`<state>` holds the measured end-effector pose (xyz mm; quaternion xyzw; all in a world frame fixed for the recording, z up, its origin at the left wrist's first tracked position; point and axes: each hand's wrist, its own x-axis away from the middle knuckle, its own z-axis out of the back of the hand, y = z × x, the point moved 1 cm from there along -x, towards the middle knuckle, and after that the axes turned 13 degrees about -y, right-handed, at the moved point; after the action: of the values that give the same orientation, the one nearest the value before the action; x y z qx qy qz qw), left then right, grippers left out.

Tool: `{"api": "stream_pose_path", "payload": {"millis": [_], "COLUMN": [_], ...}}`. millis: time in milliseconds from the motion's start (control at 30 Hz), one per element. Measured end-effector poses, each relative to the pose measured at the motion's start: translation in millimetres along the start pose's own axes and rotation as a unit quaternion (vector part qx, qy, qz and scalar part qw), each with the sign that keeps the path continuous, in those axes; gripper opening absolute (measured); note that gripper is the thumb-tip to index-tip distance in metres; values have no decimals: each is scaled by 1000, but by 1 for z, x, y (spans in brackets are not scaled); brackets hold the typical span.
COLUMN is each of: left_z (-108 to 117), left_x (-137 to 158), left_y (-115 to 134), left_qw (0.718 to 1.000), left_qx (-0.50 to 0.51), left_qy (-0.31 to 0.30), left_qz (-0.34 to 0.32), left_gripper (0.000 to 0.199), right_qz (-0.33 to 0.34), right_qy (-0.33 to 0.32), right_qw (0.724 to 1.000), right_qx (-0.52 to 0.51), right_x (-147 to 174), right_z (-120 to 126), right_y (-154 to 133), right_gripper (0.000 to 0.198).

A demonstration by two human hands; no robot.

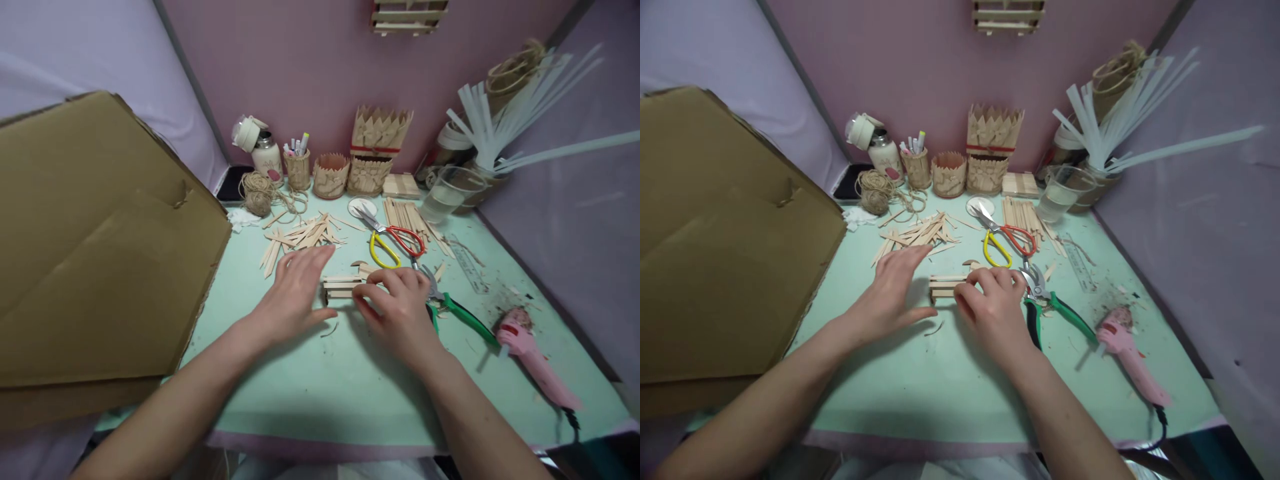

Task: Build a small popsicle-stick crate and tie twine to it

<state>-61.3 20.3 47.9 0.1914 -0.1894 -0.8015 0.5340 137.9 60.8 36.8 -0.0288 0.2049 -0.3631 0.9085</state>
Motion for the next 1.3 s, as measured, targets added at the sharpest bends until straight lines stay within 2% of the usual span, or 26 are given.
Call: {"api": "stream_pose_path", "payload": {"millis": [67,133,300,600,867,1067,1300], "left_z": [1,-3,-17,-24,-24,-26,-23], "left_x": [0,1,0,-1,-1,-1,-2], "left_y": [-13,-22,-27,-31,-30,-31,-29], "left_qw": [998,994,982,976,976,977,980], "left_qx": [42,77,142,182,178,187,150], "left_qy": [-23,-55,-91,-73,-78,-55,-89], "left_qz": [36,59,86,91,98,91,94], "left_gripper": [97,95,86,72,66,62,59], "right_qz": [-2,-3,-3,-5,-9,-7,-2], "right_qy": [4,3,-5,-5,-4,-6,5], "right_qw": [1000,1000,1000,1000,1000,1000,1000], "right_qx": [-6,-11,-5,-3,8,4,4], "right_x": [-1,-1,-2,-2,-2,-2,-2], "right_z": [-1,-3,-10,-15,-15,-16,-18], "right_y": [1,0,-3,-5,-6,-5,-4], "right_gripper": [11,10,8,6,5,6,4]}}
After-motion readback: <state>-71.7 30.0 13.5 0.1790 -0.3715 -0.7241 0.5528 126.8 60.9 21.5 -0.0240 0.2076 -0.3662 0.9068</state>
